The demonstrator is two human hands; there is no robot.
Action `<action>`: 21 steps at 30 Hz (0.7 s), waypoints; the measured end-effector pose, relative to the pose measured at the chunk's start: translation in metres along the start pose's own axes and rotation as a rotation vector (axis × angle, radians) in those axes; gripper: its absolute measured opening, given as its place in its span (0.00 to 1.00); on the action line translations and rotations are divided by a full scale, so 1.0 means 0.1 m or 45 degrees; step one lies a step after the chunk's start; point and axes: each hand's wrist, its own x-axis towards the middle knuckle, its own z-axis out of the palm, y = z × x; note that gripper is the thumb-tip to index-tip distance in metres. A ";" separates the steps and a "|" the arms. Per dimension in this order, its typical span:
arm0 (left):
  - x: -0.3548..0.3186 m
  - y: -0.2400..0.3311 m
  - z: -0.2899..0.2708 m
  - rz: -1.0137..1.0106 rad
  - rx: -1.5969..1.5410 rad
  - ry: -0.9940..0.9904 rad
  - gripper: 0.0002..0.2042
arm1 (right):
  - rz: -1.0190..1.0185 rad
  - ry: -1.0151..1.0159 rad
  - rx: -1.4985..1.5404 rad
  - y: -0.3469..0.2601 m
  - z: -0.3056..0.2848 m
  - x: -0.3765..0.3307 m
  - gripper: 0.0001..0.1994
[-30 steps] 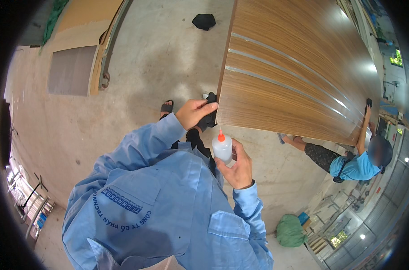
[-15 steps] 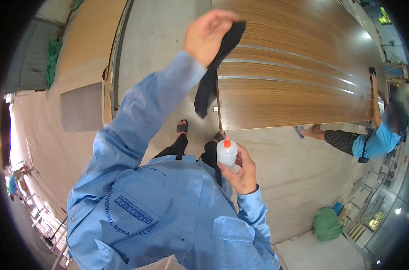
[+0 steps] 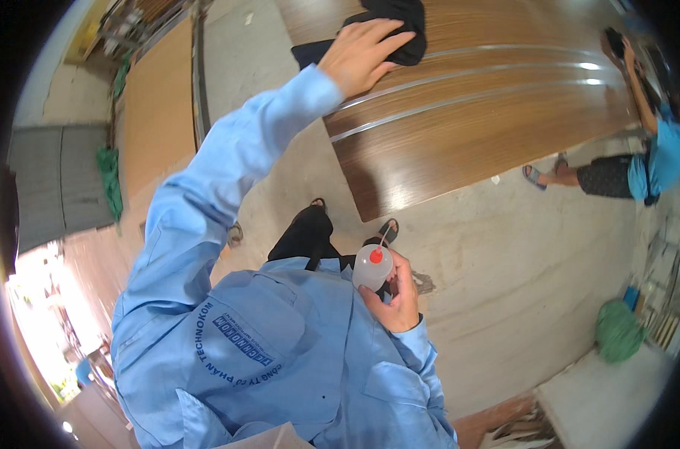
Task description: The person prepares a glue bottle by removing the cap and puncturing the seal, then applies glue along the edges of a large wooden panel. They wipe the applied glue with a black cloth and coordinate with a coworker who also applies glue to the panel.
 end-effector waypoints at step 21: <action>-1.40 0.11 -0.40 0.405 -1.094 -0.175 0.13 | 0.120 0.989 -0.275 0.29 1.73 0.12 0.35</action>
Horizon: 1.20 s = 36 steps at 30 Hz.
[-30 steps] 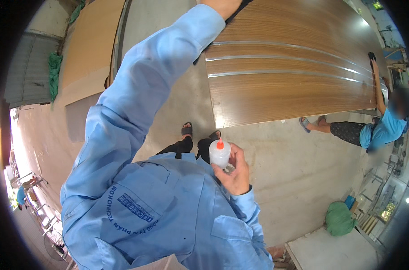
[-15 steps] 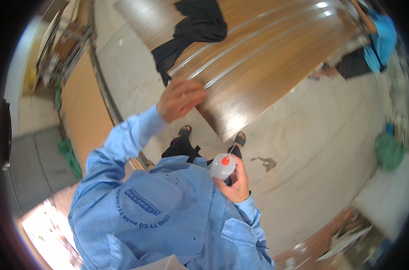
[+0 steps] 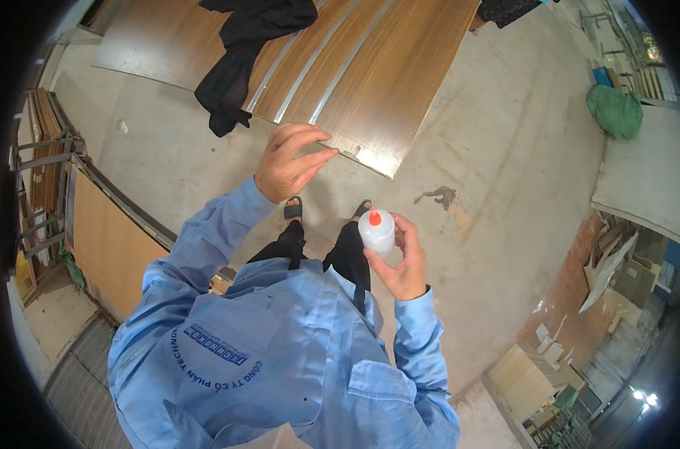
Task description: The person prepares a glue bottle by removing the cap and puncturing the seal, then applies glue along the edges of a large wooden panel. They wipe the applied glue with a black cloth and coordinate with a coworker who also applies glue to the panel.
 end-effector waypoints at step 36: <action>0.00 0.39 0.16 -0.324 0.165 0.040 0.20 | -0.327 -0.517 -0.155 0.13 -1.07 0.89 0.33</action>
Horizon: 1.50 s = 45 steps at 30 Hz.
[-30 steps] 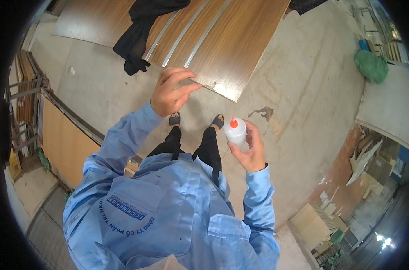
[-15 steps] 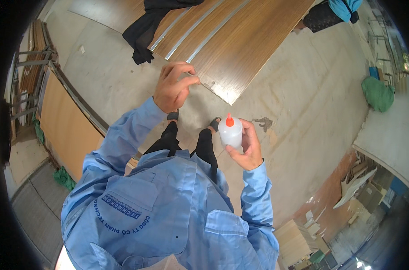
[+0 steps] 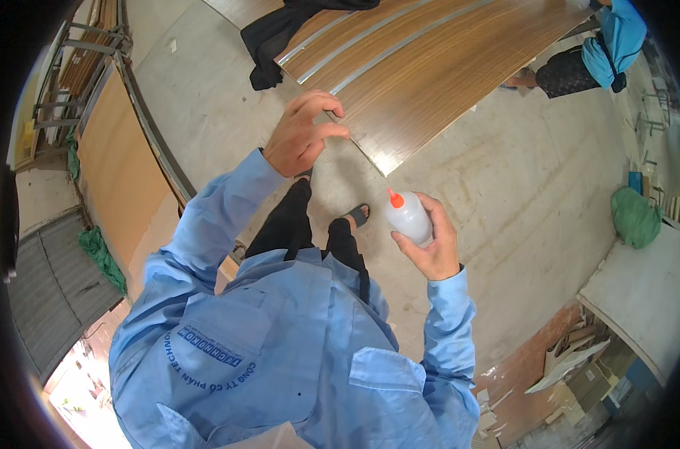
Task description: The person prepares a glue bottle by removing the cap and puncturing the seal, then applies glue along the edges of a large wooden panel. They wipe the applied glue with a black cloth and coordinate with a coworker who also applies glue to the panel.
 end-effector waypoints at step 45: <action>0.02 0.00 0.05 -0.089 -0.118 0.123 0.14 | -0.094 -0.103 -0.667 -0.61 -0.21 0.36 0.30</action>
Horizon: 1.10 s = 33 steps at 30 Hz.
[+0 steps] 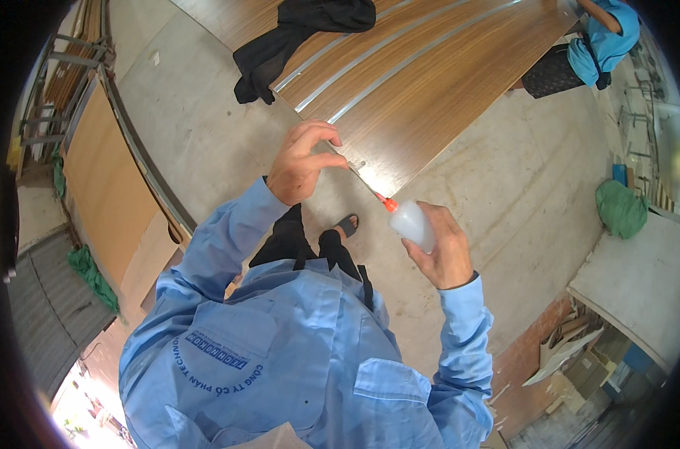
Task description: The person prepares a glue bottle by removing the cap and puncturing the seal, then applies glue along the edges of a large wooden panel. They wipe the applied glue with a black cloth and coordinate with a coworker who also applies glue to the panel.
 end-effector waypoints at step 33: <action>-0.10 0.01 -0.10 -0.173 -0.246 0.203 0.18 | 0.002 -0.044 -0.059 -0.07 -0.07 0.11 0.30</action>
